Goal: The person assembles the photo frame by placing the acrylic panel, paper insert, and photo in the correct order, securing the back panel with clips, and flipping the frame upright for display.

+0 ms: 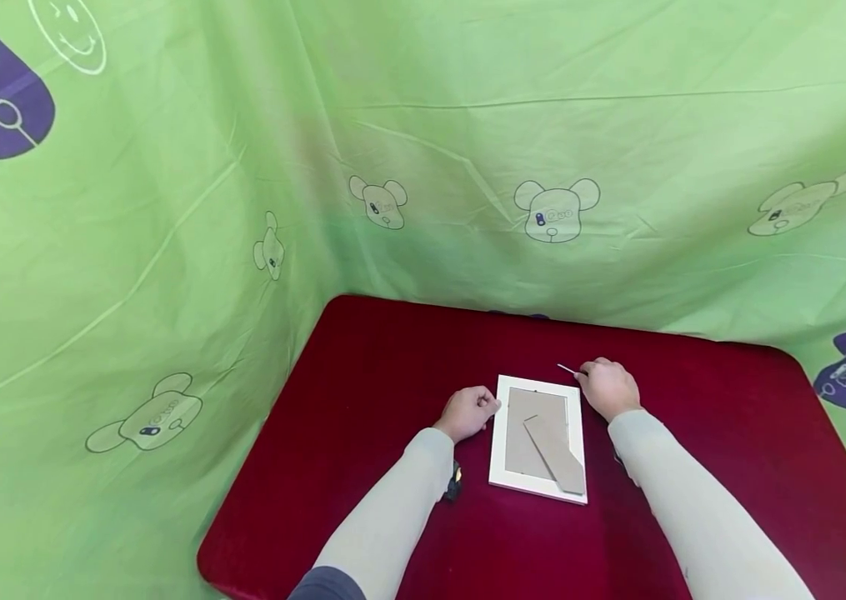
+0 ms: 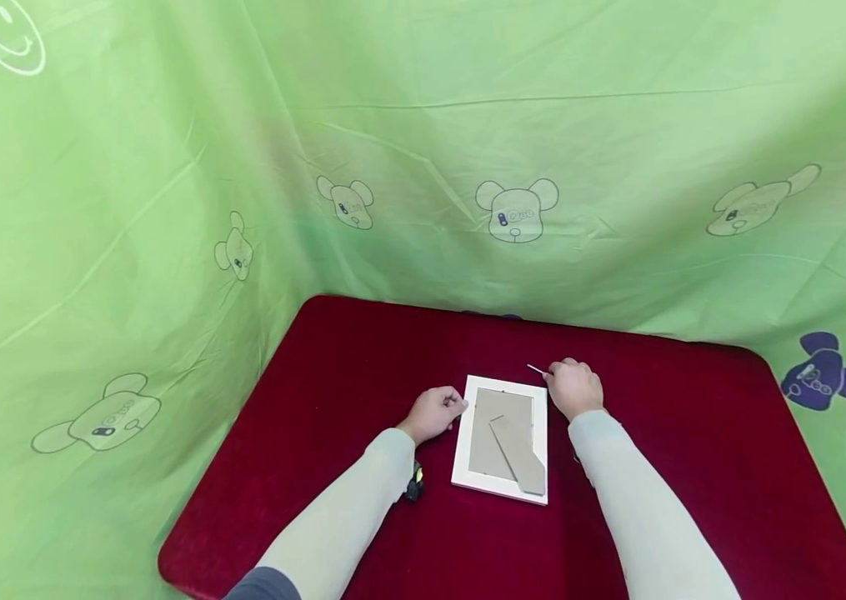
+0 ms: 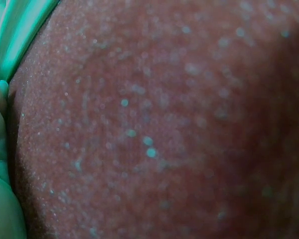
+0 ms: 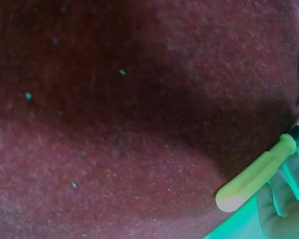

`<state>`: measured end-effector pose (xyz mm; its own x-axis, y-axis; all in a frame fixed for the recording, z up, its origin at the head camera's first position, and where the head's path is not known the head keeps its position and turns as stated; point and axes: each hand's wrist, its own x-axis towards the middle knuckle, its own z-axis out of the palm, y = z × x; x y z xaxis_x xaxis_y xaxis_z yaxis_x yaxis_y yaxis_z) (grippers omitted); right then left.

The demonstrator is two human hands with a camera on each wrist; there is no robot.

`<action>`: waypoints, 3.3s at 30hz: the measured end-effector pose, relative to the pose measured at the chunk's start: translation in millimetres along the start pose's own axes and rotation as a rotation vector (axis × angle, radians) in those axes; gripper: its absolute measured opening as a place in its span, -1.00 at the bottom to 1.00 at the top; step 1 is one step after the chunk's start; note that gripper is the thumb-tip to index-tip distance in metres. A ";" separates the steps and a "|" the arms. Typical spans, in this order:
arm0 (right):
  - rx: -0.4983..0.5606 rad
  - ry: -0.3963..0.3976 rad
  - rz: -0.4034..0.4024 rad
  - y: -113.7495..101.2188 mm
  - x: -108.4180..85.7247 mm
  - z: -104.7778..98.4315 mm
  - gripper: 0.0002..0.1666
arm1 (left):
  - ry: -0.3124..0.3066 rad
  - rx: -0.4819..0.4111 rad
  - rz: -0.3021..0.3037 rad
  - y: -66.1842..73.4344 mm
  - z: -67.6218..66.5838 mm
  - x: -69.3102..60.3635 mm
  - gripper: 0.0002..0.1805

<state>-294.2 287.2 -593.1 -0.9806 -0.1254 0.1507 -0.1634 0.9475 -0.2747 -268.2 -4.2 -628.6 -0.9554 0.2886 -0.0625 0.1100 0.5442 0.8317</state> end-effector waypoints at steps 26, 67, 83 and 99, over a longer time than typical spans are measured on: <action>0.062 0.048 0.084 -0.1 -2.9 9.2 -0.76 | -0.015 0.004 -0.005 0.2 -2.9 -0.5 -0.81; 0.086 0.094 -0.066 -21.9 -14.4 -1.2 -0.74 | -0.016 -0.001 -0.002 2.6 -3.6 -4.3 -0.78; 0.130 0.016 -0.039 -37.0 -17.9 4.5 -0.73 | -0.007 0.001 0.001 2.5 -3.8 -4.4 -0.78; 0.099 -0.004 -0.072 -47.8 -18.7 4.1 -0.77 | 0.000 0.012 0.019 2.4 -1.7 -3.7 -0.79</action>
<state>-268.5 243.0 -586.7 -0.9663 -0.1937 0.1693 -0.2433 0.9022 -0.3562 -264.9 -5.3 -625.4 -0.9532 0.2988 -0.0469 0.1311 0.5478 0.8263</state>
